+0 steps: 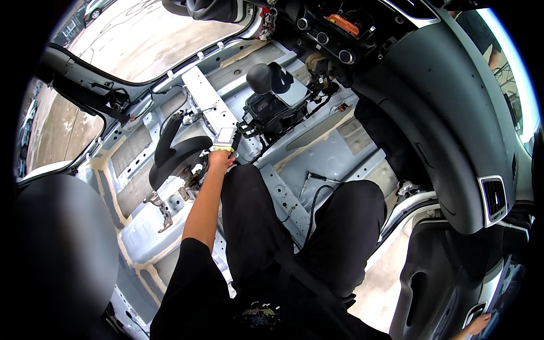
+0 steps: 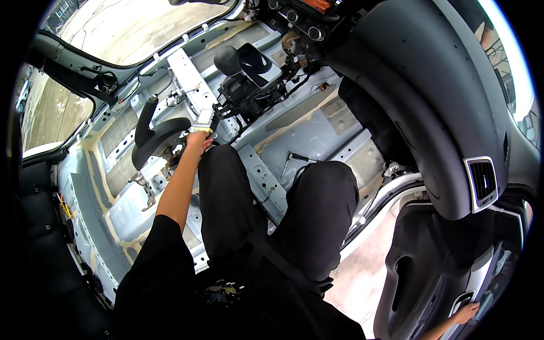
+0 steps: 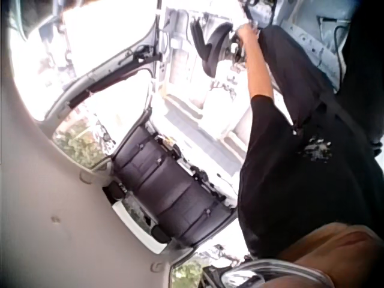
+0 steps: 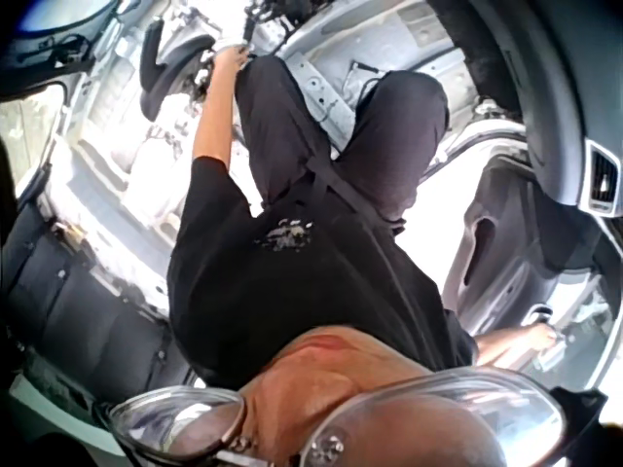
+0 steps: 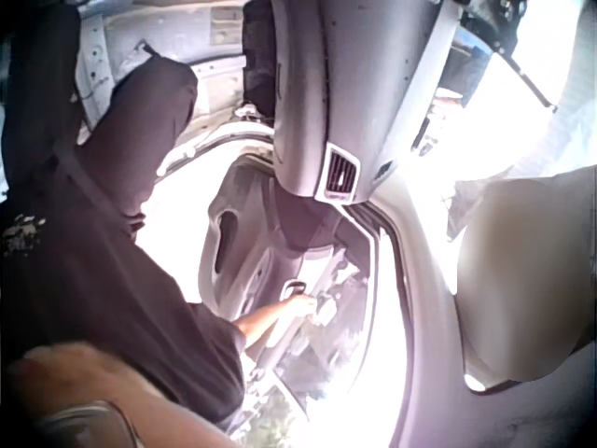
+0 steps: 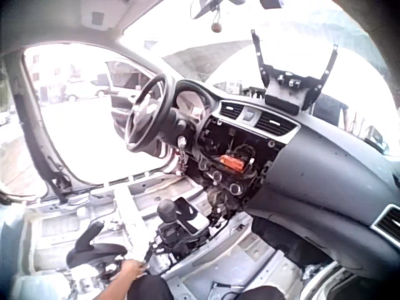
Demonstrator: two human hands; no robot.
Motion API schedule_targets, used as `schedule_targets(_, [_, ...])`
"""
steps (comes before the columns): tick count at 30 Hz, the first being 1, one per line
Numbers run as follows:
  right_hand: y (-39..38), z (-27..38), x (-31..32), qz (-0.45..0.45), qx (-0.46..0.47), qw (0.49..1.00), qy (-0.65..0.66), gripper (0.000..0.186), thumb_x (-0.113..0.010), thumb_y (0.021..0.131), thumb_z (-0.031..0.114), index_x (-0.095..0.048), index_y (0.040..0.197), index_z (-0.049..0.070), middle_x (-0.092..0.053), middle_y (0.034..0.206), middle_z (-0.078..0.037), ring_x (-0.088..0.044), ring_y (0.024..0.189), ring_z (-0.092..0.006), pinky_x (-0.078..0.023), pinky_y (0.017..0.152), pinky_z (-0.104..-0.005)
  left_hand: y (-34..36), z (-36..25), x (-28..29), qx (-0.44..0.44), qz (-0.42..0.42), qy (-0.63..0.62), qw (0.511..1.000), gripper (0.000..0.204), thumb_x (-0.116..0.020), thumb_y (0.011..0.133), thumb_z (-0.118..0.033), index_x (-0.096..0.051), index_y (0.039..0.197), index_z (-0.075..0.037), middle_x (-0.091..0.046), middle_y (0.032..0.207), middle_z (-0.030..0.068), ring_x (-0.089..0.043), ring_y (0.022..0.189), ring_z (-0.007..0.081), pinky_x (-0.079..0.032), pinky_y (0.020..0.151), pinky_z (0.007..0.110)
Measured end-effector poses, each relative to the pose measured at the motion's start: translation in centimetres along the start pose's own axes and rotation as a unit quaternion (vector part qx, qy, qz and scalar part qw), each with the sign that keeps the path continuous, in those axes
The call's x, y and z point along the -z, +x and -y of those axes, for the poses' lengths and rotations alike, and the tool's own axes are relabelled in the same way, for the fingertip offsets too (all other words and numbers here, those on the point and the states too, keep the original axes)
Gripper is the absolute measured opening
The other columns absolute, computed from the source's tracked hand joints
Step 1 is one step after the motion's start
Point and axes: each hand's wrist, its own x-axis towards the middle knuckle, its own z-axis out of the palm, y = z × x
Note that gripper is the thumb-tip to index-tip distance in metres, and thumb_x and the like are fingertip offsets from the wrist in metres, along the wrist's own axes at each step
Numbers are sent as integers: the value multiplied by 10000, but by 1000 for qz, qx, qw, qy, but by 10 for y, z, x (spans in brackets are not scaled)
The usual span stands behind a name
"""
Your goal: The person sits on the car floor and works on the center console area, manipulating wiring harnesses and using a screwdriver to adjust components. They briefly exit the vehicle to retrieve a cardboard piece and return to continue the repair.
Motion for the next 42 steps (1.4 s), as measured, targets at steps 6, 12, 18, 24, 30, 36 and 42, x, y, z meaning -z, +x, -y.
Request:
schedule_targets(6, [-42, 55, 10, -30, 14, 999, 2, 579, -245, 989, 455, -654, 1266, 152, -652, 1287, -103, -597, 1166, -381, -452, 958, -504, 25, -13, 4, -2, 43, 25, 999, 350, -584, 861, 69, -586, 1200, -15, -656, 956, 135, -684, 644, 229, -587, 496, 302])
schedule_targets(12, [-122, 106, 16, -144, 41, 988, 32, 471, -572, 917, 375, -655, 1248, 50, -637, 1267, -172, -570, 1206, -349, -430, 1048, -459, 27, 1, 0, -90, -36, 240, 966, 298, -729, 788, -105, -691, 1072, -23, -722, 974, 185, -737, 795, 297, -605, 660, 387])
schedule_targets(18, [-318, 263, 110, 82, 352, 841, 402, 162, -603, 951, 61, -680, 1090, 29, -633, 1168, -106, -643, 1013, -240, -519, 844, -325, 16, -5, 10, -117, -87, 347, 926, 385, -788, 750, -250, -712, 1056, -28, -703, 1119, 213, -689, 1036, 385, -564, 892, 463])
schedule_targets(24, [-397, 370, 274, 65, 656, 660, 359, 169, -672, 798, -62, -685, 950, 12, -695, 929, -126, -682, 828, -307, -551, 751, -359, -40, -24, -5, -149, -98, 366, 913, 327, -757, 765, -186, -714, 1046, -25, -712, 1100, 189, -694, 1021, 389, -566, 891, 474])
schedule_targets(30, [-426, 439, 389, -10, 704, 577, 413, 200, -663, 802, -100, -679, 977, -6, -698, 887, -140, -681, 768, -286, -537, 716, -339, -29, -20, 1, -193, -63, 359, 911, 294, -744, 765, -159, -713, 1019, -14, -710, 1072, 217, -697, 999, 395, -565, 882, 473])
schedule_targets(36, [-457, 446, 402, -29, 744, 490, 452, 242, -639, 755, -130, -670, 974, -33, -692, 843, -151, -684, 734, -299, -546, 692, -361, -9, -10, 1, -210, -37, 343, 915, 329, -785, 728, -189, -719, 963, 31, -713, 1061, 241, -697, 993, 398, -557, 887, 439])
schedule_targets(42, [-485, 483, 324, 73, 691, 501, 516, 161, -636, 749, -118, -679, 887, -45, -695, 783, -149, -668, 645, -253, -520, 627, -302, 48, 32, 5, -246, -29, 311, 918, 68, -679, 728, -35, -628, 689, -12, -665, 641, 113, -673, 535, 204, -546, 575, 353])
